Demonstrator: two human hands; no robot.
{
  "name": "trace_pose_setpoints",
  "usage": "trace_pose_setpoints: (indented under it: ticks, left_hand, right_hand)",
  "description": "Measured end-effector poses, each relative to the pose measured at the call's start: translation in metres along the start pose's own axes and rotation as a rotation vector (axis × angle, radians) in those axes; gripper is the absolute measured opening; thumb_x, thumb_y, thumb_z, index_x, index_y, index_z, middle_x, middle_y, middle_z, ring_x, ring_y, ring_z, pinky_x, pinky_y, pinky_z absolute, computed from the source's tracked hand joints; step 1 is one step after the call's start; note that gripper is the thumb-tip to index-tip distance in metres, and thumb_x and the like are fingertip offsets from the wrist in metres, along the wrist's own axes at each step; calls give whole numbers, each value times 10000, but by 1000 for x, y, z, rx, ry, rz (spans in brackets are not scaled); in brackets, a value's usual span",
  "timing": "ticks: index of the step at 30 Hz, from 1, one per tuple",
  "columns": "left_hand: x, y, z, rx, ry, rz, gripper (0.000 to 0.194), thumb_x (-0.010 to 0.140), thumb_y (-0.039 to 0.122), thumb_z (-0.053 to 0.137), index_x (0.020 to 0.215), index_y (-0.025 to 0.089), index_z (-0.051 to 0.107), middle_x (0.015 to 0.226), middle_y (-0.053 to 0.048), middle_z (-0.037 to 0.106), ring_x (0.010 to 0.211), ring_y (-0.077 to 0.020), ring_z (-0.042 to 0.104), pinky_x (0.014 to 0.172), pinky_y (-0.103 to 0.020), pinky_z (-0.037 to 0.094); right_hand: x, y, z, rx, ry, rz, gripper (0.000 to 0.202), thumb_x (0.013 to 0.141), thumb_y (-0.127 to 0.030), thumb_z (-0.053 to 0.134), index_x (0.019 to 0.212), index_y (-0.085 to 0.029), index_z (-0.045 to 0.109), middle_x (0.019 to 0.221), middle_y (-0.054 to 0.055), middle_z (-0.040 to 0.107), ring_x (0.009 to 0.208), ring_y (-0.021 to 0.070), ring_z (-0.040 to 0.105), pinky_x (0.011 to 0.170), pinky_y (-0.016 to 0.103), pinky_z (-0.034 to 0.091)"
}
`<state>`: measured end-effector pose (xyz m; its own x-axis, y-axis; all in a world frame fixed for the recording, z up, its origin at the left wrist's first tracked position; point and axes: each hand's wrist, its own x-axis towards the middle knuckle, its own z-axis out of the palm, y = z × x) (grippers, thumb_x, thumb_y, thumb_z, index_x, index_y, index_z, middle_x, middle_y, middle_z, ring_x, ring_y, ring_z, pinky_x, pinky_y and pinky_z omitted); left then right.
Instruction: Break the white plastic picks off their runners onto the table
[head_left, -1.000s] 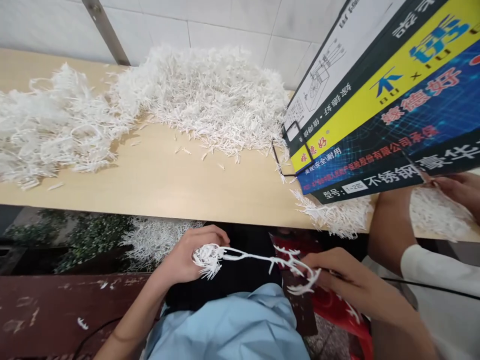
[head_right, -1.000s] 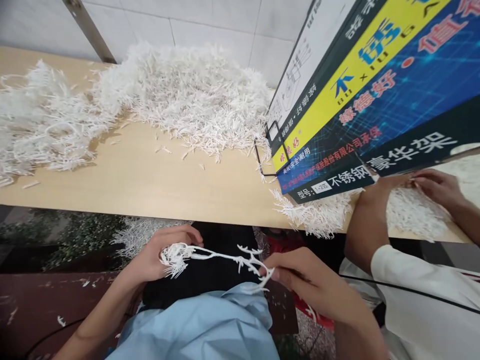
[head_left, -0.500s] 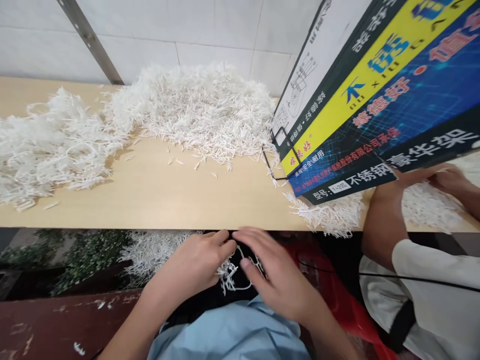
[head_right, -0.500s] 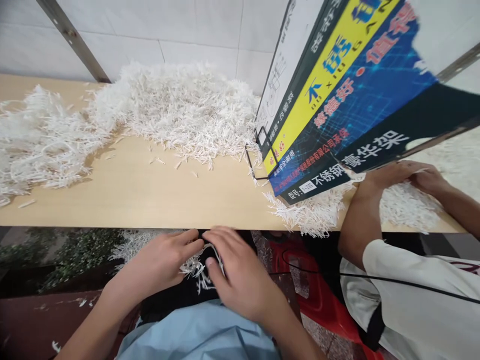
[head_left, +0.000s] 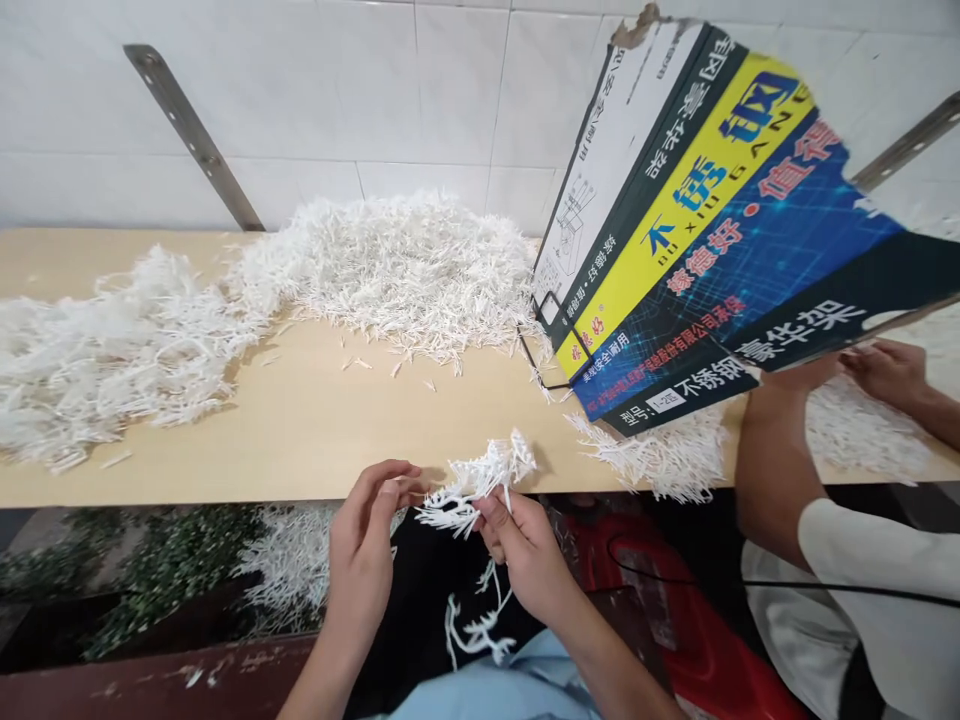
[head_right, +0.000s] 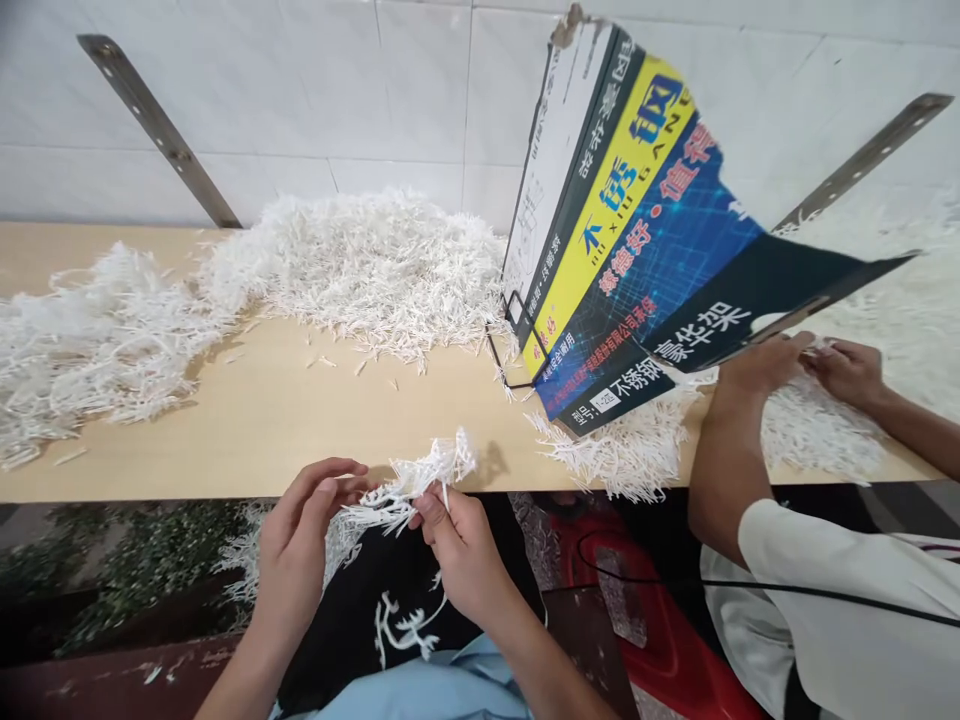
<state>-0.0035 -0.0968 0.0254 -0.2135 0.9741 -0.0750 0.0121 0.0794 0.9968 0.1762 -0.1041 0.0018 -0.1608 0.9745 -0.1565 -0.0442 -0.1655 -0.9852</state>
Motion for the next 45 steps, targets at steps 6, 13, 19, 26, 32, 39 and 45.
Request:
trace_pose_setpoints:
  ticks: [6,13,19,26,32,39,45]
  left_hand:
    - [18,15,-3,6,-341,431,432,961,548,600,1273,257,668,1304,-128,662,1230,-313,626,999,-433,550]
    - [78,8,17,263,-126,445,359,998,485,547,916,208,761,1137,-98,709,1115,-261,640,994,-377,489]
    - [94,-10,34,20,-301,114,478,1003,567,476,962,148,702,792,-62,705,676,-176,625,707,-309,524]
    - [93,-6,33,28,-332,70,371,919,535,653,942,172,719,730,-37,708,721,-183,669,664,-267,521]
    - [96,-7,29,-64,-254,48,285,858,454,751,919,176,733,713,-15,700,653,-144,640,656,-253,519]
    - [94,-12,26,2,-374,51,292,839,431,770,978,174,758,839,-44,752,739,-179,692,731,-289,553]
    - [94,-16,27,73,-367,163,226,882,395,739,961,187,779,957,-63,777,905,-213,712,812,-290,538]
  right_hand:
    - [31,-32,-3,-215,24,-211,431,1045,-507,475,733,-209,464,660,-31,433,614,127,397,598,269,342]
    - [83,-27,-11,-310,177,-318,376,1017,-483,514,765,-204,517,662,-26,496,622,145,462,611,274,347]
    - [91,-7,-13,-255,300,-289,376,1018,-507,505,804,-200,544,707,-12,549,669,160,509,635,267,391]
    - [89,-6,-14,-265,290,-270,363,985,-490,562,775,-193,568,718,22,620,699,188,570,652,281,432]
    - [88,-2,-14,-384,269,-292,376,999,-483,542,787,-180,614,729,40,648,685,182,568,654,289,424]
    - [91,-3,-14,-31,269,-191,396,985,-550,560,928,-172,660,707,14,615,635,154,569,621,265,477]
    - [89,-15,-15,-10,93,-157,376,862,-534,740,930,-164,730,829,50,714,709,177,641,644,269,517]
